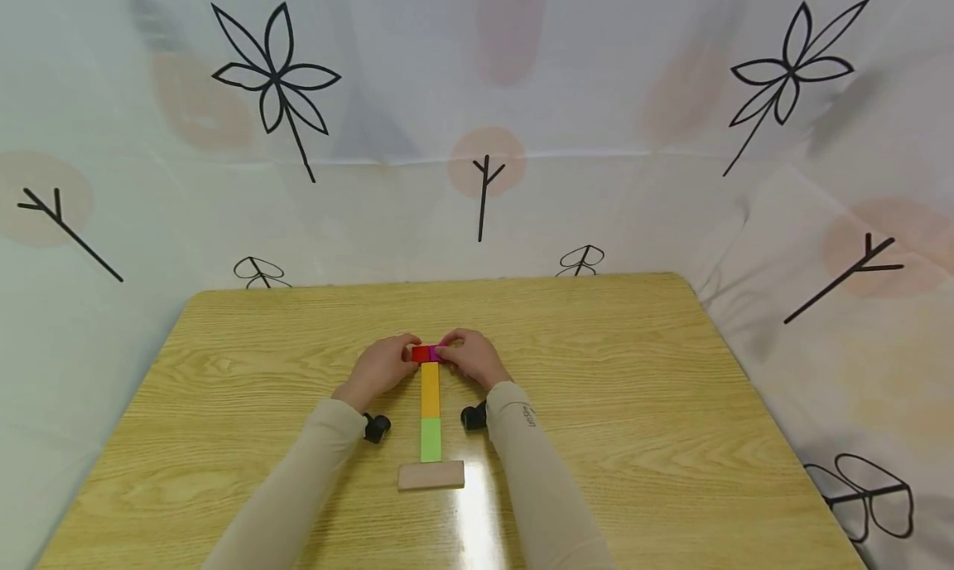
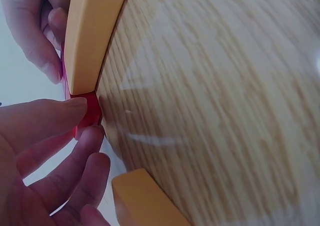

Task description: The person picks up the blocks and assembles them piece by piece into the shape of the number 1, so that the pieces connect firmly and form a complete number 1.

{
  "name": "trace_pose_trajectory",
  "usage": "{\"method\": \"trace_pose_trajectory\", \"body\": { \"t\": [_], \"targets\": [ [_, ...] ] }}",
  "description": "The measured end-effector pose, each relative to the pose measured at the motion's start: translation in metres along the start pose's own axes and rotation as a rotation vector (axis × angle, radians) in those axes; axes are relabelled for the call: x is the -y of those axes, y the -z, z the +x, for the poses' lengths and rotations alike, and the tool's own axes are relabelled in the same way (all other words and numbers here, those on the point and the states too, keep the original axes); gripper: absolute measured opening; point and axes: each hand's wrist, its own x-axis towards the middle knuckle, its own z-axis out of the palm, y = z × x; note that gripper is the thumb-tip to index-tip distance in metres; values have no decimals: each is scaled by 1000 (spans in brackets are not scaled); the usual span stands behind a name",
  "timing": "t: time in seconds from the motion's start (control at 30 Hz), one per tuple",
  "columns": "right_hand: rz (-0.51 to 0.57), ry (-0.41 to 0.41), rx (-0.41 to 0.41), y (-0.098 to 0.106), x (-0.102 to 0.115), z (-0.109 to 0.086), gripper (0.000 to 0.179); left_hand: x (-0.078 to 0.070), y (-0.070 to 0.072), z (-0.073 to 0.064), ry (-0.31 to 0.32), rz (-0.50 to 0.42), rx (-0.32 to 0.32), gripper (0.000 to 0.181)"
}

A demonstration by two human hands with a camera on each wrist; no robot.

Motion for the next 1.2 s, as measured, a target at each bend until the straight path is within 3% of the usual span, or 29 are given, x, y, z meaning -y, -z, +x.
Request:
{"method": "trace_pose_trajectory", "body": {
  "t": [1.0, 1.2],
  "targets": [
    [-4, 11, 19, 0, 2, -1, 29, 4, 5, -6, 19, -62, 12, 37],
    [-16, 9, 7, 0, 2, 0, 28, 5, 3, -7, 29, -40, -28, 31]
  ]
}}
